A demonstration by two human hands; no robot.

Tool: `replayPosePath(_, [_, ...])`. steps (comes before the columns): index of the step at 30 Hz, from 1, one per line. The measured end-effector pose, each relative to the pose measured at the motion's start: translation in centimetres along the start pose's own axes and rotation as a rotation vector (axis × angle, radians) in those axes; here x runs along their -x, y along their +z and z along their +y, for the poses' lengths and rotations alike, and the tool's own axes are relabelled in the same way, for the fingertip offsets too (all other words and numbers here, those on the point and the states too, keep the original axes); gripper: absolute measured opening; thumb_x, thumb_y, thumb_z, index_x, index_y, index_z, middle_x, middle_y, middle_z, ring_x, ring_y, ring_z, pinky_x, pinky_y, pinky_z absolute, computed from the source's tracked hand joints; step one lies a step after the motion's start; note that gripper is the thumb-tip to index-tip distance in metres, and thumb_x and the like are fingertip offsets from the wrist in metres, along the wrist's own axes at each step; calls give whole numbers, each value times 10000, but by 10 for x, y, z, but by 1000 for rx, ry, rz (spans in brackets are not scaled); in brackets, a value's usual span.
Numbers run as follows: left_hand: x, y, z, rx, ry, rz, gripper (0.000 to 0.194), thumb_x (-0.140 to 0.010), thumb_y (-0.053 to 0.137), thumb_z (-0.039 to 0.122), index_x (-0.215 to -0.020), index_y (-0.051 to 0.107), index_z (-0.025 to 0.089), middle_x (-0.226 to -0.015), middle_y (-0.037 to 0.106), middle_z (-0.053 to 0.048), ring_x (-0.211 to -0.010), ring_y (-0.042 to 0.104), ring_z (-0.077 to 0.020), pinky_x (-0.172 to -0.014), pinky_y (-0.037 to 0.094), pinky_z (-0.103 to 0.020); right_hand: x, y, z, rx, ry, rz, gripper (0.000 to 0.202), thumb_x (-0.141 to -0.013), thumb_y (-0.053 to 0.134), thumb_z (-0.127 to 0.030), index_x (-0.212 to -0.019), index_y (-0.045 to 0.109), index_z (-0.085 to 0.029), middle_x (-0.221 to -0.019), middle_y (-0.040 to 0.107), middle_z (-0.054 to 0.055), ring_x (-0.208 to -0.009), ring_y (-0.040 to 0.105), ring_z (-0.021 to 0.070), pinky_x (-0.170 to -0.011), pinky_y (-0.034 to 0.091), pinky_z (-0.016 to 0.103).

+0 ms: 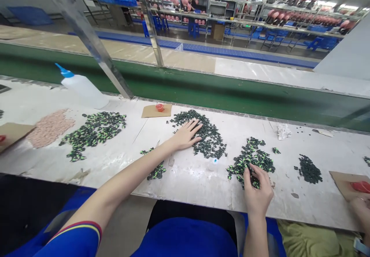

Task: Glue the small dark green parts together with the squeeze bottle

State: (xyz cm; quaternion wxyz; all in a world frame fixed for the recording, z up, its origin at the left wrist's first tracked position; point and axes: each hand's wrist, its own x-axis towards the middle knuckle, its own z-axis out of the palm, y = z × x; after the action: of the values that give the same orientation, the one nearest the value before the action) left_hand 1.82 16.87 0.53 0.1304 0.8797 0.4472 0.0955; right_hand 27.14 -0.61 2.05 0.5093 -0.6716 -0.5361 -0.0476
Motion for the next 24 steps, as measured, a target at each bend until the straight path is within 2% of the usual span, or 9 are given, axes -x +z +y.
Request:
replayPosePath(3, [16, 6, 15, 5, 26, -48, 666, -952, 225, 576, -1504, 209, 203, -1593, 115, -81, -1468, 66, -283, -1186, 126, -474, 3, 6, -8, -63, -53, -39, 182, -848, 600, -300, -931, 697, -171, -898, 686, 100, -804, 648, 209, -694, 563, 359])
replayPosePath(7, [33, 11, 35, 30, -10, -73, 655, -949, 205, 591, -1512, 148, 260, -1597, 40, -59, -1464, 4, -303, -1172, 96, -542, 13, 11, -14, -128, -87, -163, 217, -866, 579, -309, -1013, 685, -190, -971, 673, 107, -901, 638, 236, -774, 557, 407])
replayPosePath(11, [48, 10, 51, 44, -19, -129, 662, -945, 170, 606, -1514, 74, 282, -1592, -2, -68, -1460, -12, -318, -1150, 52, -603, 27, 18, -19, -136, -117, -348, 465, -847, 602, -400, -1268, 554, -210, -1190, 582, 139, -1118, 548, 292, -895, 513, 487])
replayPosePath(14, [58, 8, 61, 37, -10, -173, 685, -940, 154, 616, -1514, 29, 264, -1588, -6, -85, -1462, -7, -322, -1134, 37, -629, 36, 29, -22, -136, -73, -447, 652, -807, 635, -474, -1372, 438, -214, -1259, 523, 149, -1180, 492, 307, -913, 499, 501])
replayPosePath(16, [65, 9, 67, 11, 7, -170, 708, -933, 170, 627, -1515, 49, 242, -1586, 33, -107, -1463, 8, -330, -1118, 18, -657, 39, 37, -24, -156, -40, -454, 641, -816, 620, -482, -1364, 439, -201, -1234, 537, 152, -1170, 492, 303, -903, 500, 495])
replayPosePath(19, [73, 12, 75, -26, 37, -135, 724, -932, 189, 627, -1514, 101, 204, -1577, 96, -149, -1463, 46, -337, -1100, 13, -683, 41, 46, -27, -213, 5, -406, 518, -856, 569, -460, -1288, 509, -180, -1156, 583, 150, -1103, 530, 283, -852, 520, 456])
replayPosePath(24, [83, 23, 84, -66, 73, -62, 668, -948, 198, 592, -1508, 140, 232, -1570, 156, -142, -1455, 133, -332, -1112, 116, -652, 41, 52, -31, -272, 36, -318, 426, -830, 598, -454, -1168, 599, -193, -1084, 632, 123, -1037, 566, 273, -867, 506, 440])
